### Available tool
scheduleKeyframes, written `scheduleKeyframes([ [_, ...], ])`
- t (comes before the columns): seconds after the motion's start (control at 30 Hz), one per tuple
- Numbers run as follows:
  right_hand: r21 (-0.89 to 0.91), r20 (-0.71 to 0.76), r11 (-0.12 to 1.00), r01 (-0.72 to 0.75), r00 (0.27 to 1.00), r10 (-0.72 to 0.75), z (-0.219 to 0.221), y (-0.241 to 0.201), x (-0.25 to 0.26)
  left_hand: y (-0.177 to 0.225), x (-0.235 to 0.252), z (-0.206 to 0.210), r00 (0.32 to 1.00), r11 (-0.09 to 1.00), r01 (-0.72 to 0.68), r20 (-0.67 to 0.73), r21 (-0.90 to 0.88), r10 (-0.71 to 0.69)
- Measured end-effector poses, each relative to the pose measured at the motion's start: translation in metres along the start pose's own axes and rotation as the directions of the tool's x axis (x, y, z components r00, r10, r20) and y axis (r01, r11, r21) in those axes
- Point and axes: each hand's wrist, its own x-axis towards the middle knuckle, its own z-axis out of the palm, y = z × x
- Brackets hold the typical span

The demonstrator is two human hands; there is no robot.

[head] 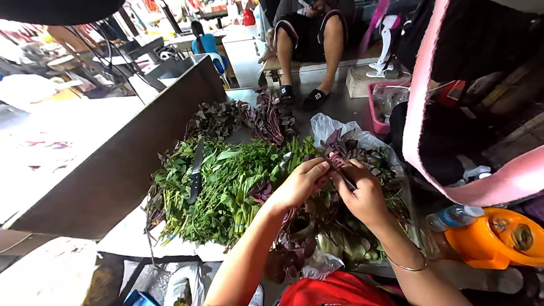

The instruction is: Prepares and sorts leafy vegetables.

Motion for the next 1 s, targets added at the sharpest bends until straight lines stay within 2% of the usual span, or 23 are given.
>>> scheduleKeyframes([
  [0.33,-0.064,-0.036,0.998,-0.009,0.999,0.006,-0.005,0.008,-0.009,-0.003,0.011,0.011,0.999,0.998,0.029,0.041,-0.051,-0.027],
  [0.63,-0.036,-0.149,0.998,0.058,0.987,-0.063,0.001,0.028,-0.016,-0.004,0.019,0.013,0.973,0.977,0.158,0.194,-0.145,-0.129],
  [0.87,-0.01,-0.142,0.999,-0.036,0.989,0.035,0.008,0.052,-0.028,-0.01,0.026,0.013,0.942,0.955,0.209,0.305,-0.209,-0.139],
  [1.0,-0.051,-0.122,0.996,-0.079,0.99,0.072,-0.001,0.055,-0.032,-0.005,0.025,0.016,0.945,0.981,0.149,0.31,-0.127,-0.104],
])
